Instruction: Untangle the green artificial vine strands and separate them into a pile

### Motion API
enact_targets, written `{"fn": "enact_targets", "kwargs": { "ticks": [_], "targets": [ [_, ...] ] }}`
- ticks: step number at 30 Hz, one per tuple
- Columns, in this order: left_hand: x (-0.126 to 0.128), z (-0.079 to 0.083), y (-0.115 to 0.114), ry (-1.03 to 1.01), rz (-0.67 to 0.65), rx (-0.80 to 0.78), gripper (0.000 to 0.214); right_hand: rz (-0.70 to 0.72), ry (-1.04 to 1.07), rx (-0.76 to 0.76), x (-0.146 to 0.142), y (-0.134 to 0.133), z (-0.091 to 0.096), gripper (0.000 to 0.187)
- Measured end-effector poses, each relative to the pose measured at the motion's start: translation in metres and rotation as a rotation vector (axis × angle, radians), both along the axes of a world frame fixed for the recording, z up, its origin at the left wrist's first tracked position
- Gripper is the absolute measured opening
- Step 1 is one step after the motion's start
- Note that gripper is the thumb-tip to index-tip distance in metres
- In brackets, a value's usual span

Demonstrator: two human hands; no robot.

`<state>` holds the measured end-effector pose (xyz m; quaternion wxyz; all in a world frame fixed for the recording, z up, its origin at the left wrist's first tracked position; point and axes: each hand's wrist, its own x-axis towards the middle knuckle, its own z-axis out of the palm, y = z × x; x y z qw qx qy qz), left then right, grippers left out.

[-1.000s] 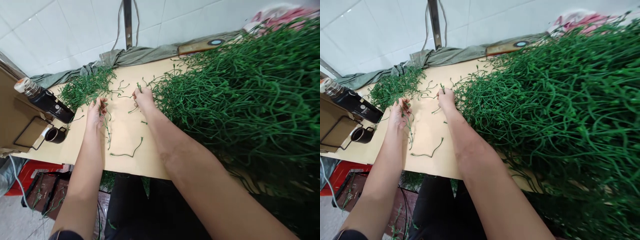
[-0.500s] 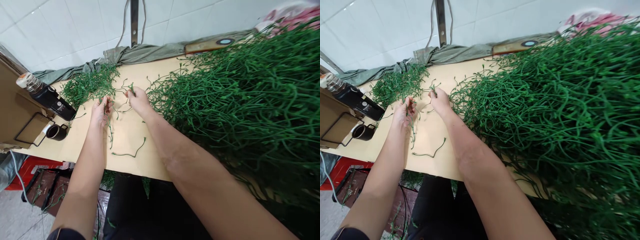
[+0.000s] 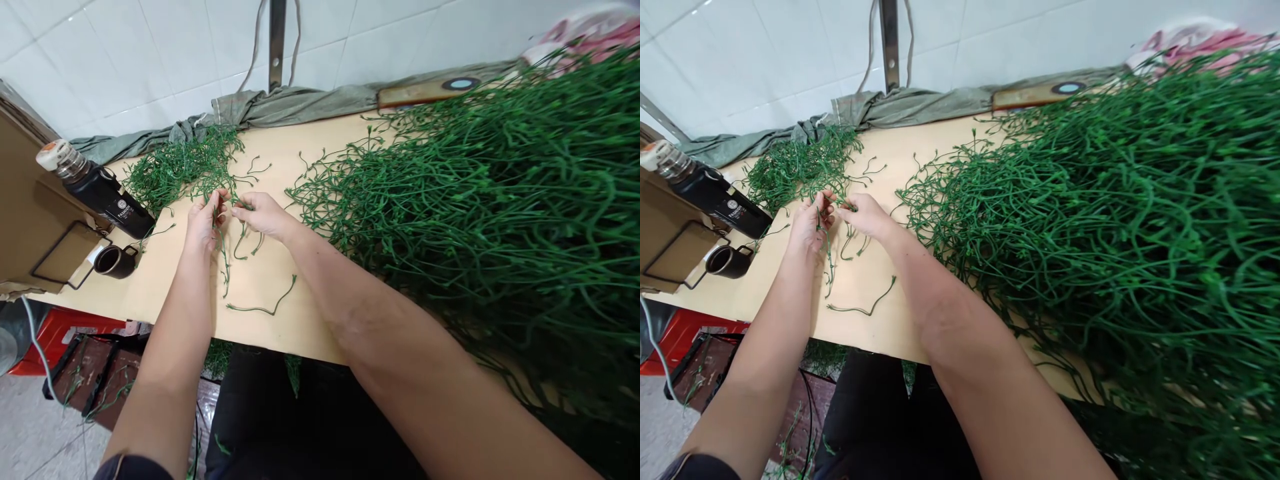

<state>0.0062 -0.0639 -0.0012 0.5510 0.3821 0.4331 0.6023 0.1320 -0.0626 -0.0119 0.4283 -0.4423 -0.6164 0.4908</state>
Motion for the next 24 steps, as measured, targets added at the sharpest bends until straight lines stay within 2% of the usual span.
{"fn": "enact_targets", "kwargs": {
  "ticks": [3, 8, 15, 18, 22, 24],
  "targets": [
    [-0.002, -0.002, 0.002, -0.018, 0.003, -0.007, 0.020, -0.029, -0.011, -0.003, 0.004, 0.001, 0.001, 0.018],
    [-0.003, -0.001, 0.003, -0.033, 0.020, -0.020, 0.025, -0.121, -0.002, 0.097, 0.011, 0.006, 0.002, 0.011],
    [-0.007, 0.004, 0.001, -0.106, 0.122, -0.047, 0.035, -0.280, 0.044, 0.207, 0.017, 0.019, -0.006, 0.007],
    [-0.009, 0.004, 0.002, -0.110, 0.154, -0.037, 0.036, -0.463, -0.095, 0.278, 0.026, 0.023, -0.011, 0.003],
    [-0.005, 0.003, 0.001, 0.032, 0.160, -0.005, 0.034, -0.785, -0.409, 0.427, 0.036, 0.019, -0.012, 0.026],
    [0.000, 0.002, 0.000, 0.141, 0.117, 0.025, 0.031, -0.843, -0.533, 0.521, 0.037, 0.013, -0.009, 0.035]
  ]
}}
